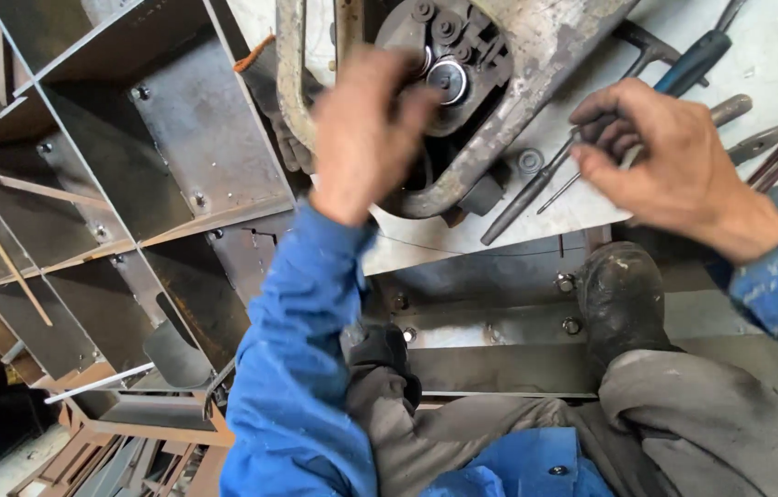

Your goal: Repairing or assembling a wire-feed mechanism for a welding machine, including installing bearings and checking wire tension.

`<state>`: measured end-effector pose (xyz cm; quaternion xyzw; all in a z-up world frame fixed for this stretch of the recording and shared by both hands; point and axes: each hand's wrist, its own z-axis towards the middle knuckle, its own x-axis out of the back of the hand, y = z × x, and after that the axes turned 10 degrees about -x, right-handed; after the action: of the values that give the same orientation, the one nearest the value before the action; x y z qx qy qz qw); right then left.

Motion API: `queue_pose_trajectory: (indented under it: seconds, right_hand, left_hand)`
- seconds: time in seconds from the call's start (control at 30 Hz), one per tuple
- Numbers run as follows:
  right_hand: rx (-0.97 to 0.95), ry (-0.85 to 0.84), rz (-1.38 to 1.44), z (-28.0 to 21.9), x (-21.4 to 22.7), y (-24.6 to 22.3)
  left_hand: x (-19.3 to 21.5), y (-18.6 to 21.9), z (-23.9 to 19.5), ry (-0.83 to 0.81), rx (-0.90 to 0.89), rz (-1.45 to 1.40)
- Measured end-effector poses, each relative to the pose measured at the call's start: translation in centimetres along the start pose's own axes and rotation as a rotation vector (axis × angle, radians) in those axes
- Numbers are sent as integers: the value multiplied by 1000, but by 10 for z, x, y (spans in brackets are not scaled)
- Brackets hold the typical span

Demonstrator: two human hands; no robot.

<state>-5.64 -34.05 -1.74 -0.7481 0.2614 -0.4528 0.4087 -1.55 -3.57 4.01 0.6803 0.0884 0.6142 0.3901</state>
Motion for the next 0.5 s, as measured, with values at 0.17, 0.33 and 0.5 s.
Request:
queue_pose_trajectory:
  seconds: [0.17,0.33,0.5]
  right_hand:
    - [-84,8,-299,20,-37,62]
    - [-46,82,-586,36,-71,84]
    - [-118,19,-584,31,-52,67]
  left_hand:
    - [14,-42,-3,63,-40,494]
    - [12,-68,-3,-126,-26,659]
    - [10,-69,2,30,-86,748]
